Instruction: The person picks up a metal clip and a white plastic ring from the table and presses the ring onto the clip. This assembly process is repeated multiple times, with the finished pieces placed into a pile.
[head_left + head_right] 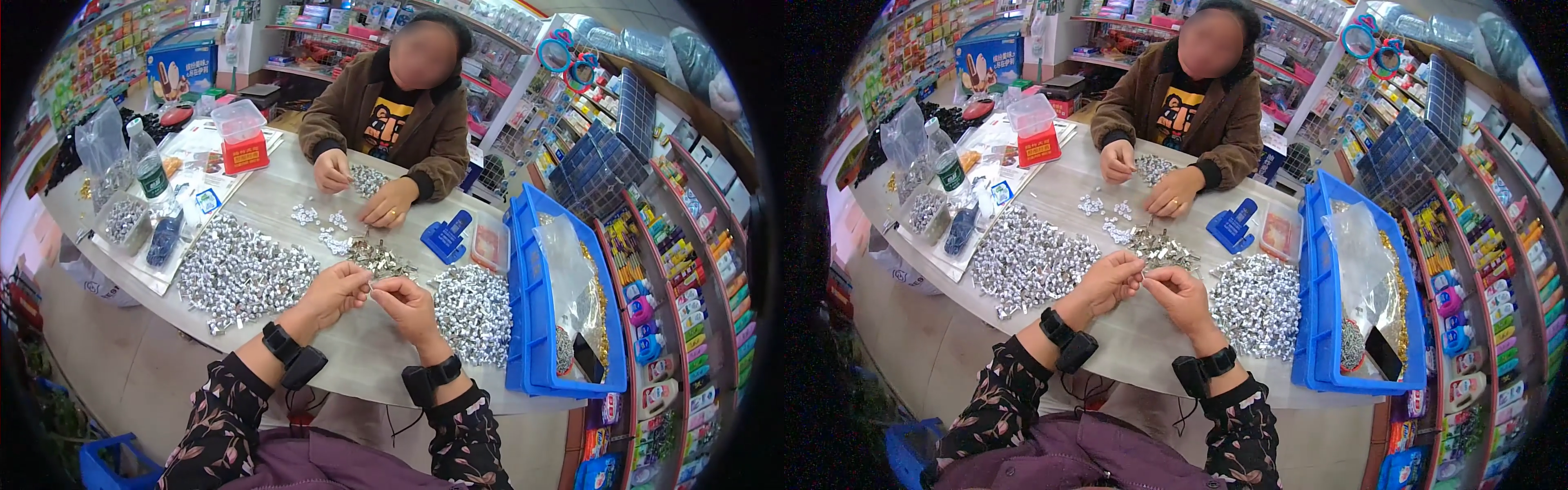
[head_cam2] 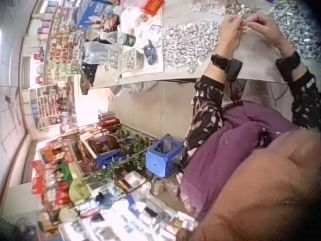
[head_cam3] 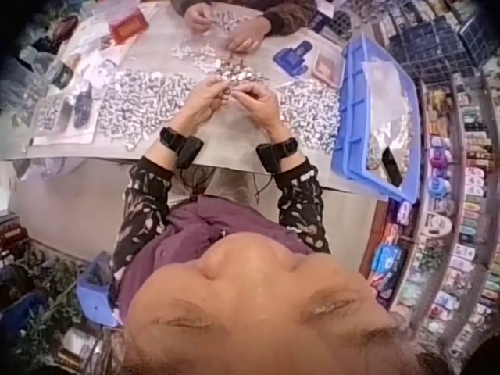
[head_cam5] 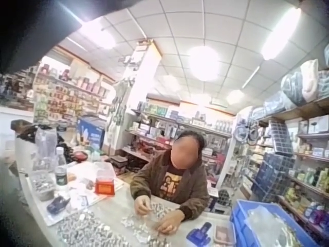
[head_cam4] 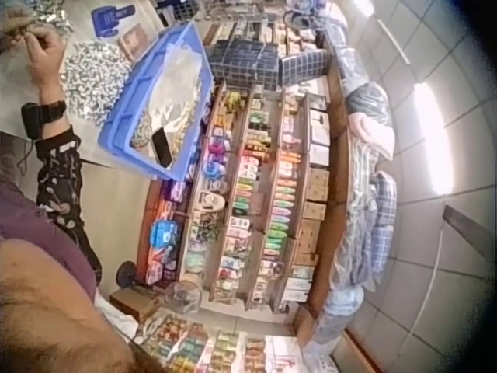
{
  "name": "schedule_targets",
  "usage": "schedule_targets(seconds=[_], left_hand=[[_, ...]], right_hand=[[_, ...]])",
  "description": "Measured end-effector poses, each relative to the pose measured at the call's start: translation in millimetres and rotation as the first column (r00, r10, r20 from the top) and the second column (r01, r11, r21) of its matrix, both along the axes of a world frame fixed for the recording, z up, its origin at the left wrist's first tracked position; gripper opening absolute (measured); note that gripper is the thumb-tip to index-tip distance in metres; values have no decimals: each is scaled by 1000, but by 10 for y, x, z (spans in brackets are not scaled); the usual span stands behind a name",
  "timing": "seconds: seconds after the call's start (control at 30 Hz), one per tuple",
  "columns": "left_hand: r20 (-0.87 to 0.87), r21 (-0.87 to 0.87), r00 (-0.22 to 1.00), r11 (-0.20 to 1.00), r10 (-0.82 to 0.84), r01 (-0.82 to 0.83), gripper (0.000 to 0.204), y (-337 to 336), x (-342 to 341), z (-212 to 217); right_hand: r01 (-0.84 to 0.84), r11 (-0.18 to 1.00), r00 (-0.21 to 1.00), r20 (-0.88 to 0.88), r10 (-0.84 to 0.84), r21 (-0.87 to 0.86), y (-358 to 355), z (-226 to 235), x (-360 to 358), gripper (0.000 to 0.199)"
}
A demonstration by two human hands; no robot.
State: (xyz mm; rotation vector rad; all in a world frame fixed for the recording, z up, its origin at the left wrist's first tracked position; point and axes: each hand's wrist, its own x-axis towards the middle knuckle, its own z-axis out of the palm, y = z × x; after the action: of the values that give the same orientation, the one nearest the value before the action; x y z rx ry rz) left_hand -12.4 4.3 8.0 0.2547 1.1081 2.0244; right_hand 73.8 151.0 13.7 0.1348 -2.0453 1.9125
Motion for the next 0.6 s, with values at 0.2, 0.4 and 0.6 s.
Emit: schedule_targets(seconds=[0.2, 0.4, 0.6], left_hand=[[6, 28, 1000, 999, 17, -17, 13, 22, 15, -23], [-464, -102, 879, 979, 110, -177, 14, 78, 228, -101], [-801, -298, 598, 866, 2, -402, 18, 97, 275, -46]], right_hand=[[48, 999, 993, 113, -45, -25, 12, -17, -16, 11], [21, 984, 989, 146, 5, -179, -38, -36, 41, 15], [-39, 999, 967, 252, 41, -14, 129, -92, -42, 13]])
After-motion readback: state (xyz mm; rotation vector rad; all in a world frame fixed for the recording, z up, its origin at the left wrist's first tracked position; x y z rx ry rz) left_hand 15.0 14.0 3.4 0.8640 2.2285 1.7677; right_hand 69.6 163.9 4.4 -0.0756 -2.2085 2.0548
